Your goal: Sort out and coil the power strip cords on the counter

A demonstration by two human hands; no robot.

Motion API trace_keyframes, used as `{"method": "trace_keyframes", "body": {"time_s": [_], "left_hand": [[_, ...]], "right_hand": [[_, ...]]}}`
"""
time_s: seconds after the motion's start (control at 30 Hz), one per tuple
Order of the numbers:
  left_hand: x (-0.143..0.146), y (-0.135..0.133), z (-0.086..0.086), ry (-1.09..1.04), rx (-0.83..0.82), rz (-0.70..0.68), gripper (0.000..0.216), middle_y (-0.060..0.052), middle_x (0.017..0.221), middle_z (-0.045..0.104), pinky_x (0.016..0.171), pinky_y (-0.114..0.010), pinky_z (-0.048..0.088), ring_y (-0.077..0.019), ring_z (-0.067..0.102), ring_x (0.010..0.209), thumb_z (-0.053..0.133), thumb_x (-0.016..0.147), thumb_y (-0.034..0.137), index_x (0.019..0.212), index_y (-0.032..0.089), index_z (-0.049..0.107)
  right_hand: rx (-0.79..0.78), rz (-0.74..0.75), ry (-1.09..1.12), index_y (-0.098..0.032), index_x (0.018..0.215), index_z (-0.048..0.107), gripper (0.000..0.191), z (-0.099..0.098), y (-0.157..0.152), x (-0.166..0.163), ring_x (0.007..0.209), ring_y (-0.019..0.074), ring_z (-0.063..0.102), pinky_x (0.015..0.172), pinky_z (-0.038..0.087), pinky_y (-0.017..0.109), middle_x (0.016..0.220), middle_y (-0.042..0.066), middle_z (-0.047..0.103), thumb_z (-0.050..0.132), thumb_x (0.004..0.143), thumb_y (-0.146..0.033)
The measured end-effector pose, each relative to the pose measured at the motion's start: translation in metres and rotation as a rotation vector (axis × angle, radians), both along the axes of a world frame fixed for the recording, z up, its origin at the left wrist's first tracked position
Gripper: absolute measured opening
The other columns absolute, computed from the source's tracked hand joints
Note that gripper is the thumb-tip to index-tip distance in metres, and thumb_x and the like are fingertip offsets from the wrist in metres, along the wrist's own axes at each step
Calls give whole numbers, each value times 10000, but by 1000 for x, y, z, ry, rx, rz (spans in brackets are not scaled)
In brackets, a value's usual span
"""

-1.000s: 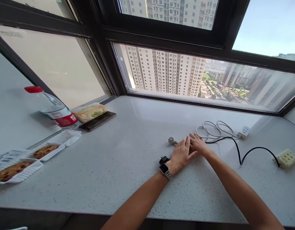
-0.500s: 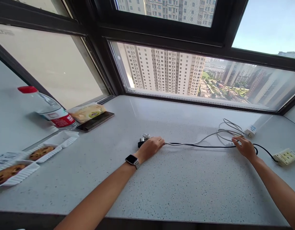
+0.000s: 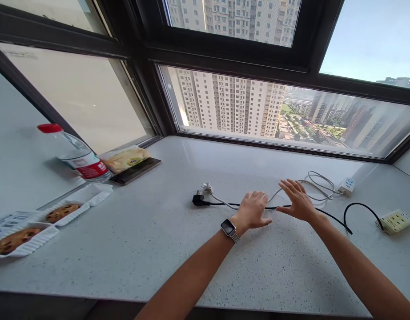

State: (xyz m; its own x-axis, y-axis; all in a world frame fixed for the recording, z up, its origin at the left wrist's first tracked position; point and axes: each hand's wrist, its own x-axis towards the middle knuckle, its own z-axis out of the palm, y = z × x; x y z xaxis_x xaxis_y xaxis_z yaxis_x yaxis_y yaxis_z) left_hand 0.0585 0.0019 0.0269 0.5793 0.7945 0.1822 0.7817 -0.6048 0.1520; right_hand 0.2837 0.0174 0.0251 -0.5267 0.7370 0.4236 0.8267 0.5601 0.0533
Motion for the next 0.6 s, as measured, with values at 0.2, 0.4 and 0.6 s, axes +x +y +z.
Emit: {"method": "trace_keyframes", "body": {"time_s": [0.2, 0.4, 0.6], "left_hand": [[37, 19, -9, -170, -349, 199, 233, -136, 874, 664, 732, -378, 455, -302, 629, 869, 663, 724, 347, 860, 160, 638], [26, 33, 35, -771, -642, 178, 453, 56, 441, 331, 406, -203, 225, -65, 303, 368, 508, 841, 475, 521, 189, 364], [41, 22, 98, -2008, -1348, 21, 435, 114, 419, 129, 332, -189, 107, -40, 87, 332, 496, 883, 397, 544, 197, 311]], "right_hand": [[-424, -41, -286, -185, 1109, 656, 504, 12, 27, -25, 1063, 312, 583, 933, 387, 443, 1078, 127, 677, 665, 747, -535], [-535, -177, 193, -179, 924, 699, 354, 29, 28, -8, 764, 241, 638, 748, 453, 367, 772, 75, 688, 569, 812, -490], [-110, 133, 1024, -229, 1353, 413, 568, 4, 16, -34, 814, 187, 591, 777, 500, 387, 1161, 110, 585, 534, 853, -468]]}}
